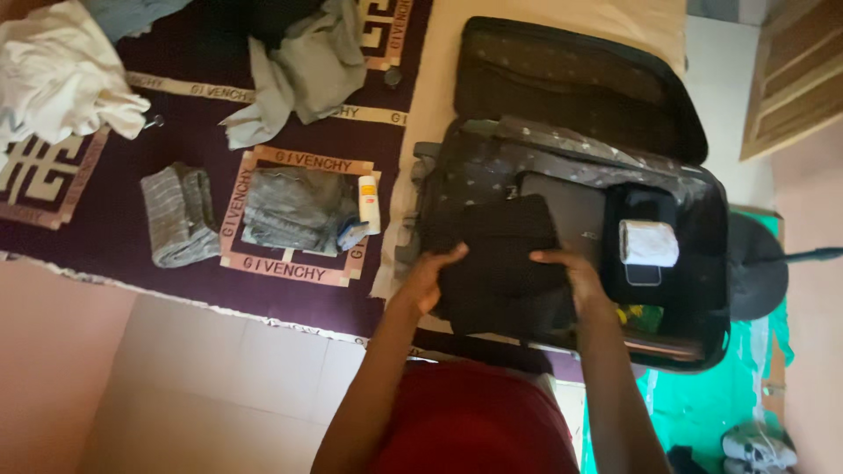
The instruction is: The person unpacks a suitcase placed on a bed, removing folded clothes, toiletries, a towel, a wallet, and a laptop. Each item is taken from the suitcase and placed onto a nearby table.
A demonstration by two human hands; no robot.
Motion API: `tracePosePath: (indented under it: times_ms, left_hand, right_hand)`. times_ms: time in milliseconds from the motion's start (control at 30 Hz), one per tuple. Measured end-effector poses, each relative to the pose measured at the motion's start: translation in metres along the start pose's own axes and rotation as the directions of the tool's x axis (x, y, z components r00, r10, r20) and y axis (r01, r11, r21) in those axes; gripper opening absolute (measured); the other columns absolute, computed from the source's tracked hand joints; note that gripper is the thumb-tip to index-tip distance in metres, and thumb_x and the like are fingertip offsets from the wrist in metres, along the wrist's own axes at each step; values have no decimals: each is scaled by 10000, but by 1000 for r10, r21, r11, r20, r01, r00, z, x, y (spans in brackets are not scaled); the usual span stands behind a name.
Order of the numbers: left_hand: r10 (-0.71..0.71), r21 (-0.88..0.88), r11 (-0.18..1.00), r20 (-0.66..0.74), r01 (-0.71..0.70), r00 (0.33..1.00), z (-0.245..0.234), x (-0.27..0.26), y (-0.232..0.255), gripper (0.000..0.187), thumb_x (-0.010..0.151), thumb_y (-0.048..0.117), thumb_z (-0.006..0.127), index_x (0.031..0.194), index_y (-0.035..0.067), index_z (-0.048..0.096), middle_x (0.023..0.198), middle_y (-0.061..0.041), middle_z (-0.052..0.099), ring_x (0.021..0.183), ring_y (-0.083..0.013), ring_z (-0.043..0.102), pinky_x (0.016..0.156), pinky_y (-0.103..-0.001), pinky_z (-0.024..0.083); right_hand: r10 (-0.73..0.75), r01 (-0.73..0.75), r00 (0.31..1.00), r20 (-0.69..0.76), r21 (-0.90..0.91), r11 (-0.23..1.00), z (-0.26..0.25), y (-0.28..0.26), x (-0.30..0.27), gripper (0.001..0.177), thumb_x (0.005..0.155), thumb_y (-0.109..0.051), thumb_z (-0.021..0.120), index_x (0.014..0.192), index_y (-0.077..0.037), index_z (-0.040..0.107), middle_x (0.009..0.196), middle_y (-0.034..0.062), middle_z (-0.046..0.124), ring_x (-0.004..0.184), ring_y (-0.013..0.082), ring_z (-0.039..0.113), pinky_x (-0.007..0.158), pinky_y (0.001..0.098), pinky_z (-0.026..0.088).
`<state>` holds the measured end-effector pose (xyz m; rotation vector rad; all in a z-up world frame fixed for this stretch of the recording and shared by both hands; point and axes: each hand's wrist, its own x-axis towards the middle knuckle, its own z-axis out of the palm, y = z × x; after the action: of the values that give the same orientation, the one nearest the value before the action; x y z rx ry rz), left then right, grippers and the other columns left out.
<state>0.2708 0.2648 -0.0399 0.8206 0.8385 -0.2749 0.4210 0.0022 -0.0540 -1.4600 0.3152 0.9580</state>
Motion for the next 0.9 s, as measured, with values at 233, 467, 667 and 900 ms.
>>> tracePosePath:
  times_ms: [233, 467, 667, 900]
  left_hand:
    - [129, -417, 909, 333, 23, 934, -3, -4, -3, 763, 875, 233, 831, 1445, -140, 485, 1379, -262, 581, 1261, -390, 558, 1059, -489, 500]
    - [125, 77, 988, 135, -136, 983, -7, -19, 16, 907, 825, 391, 750, 1531, 10, 327, 1519, -199, 457, 1379, -328, 477, 1113, -446, 444]
    - [-6, 200, 979, 167, -28, 986, -4, -10, 25, 959, 800, 527, 694, 1518, -32, 393, 1553, -274, 423, 1406, -405, 424, 1130, -538, 366]
    - [62, 512, 844, 200, -158, 978, 4, 3, 10, 478, 895, 319, 723, 1239, 4, 617, 1159, -145, 675, 997, -257, 663, 862, -412, 538]
  right_hand:
    - [-236, 281, 959, -157, 427, 860, -48, 96, 64, 398, 837, -265, 732, 1166, -66, 626, 1215, 142, 653, 1104, 298, 646, 1033, 546, 518]
    - [-55, -41, 987, 148, 576, 816, -34, 98, 27, 565, 710, -261, 625, 1187, 28, 711, 1147, 206, 715, 992, 352, 698, 970, 489, 530]
    - [-226, 56, 965, 136, 733, 678, -17, 124, -9, 455, 684, -64, 602, 1108, 62, 706, 1073, 215, 730, 934, 345, 712, 946, 470, 567]
    - [-222, 238, 962, -160, 890, 389, -10, 179, -35, 303, 793, -81, 641, 1056, 65, 672, 1032, 231, 735, 896, 351, 724, 894, 490, 588]
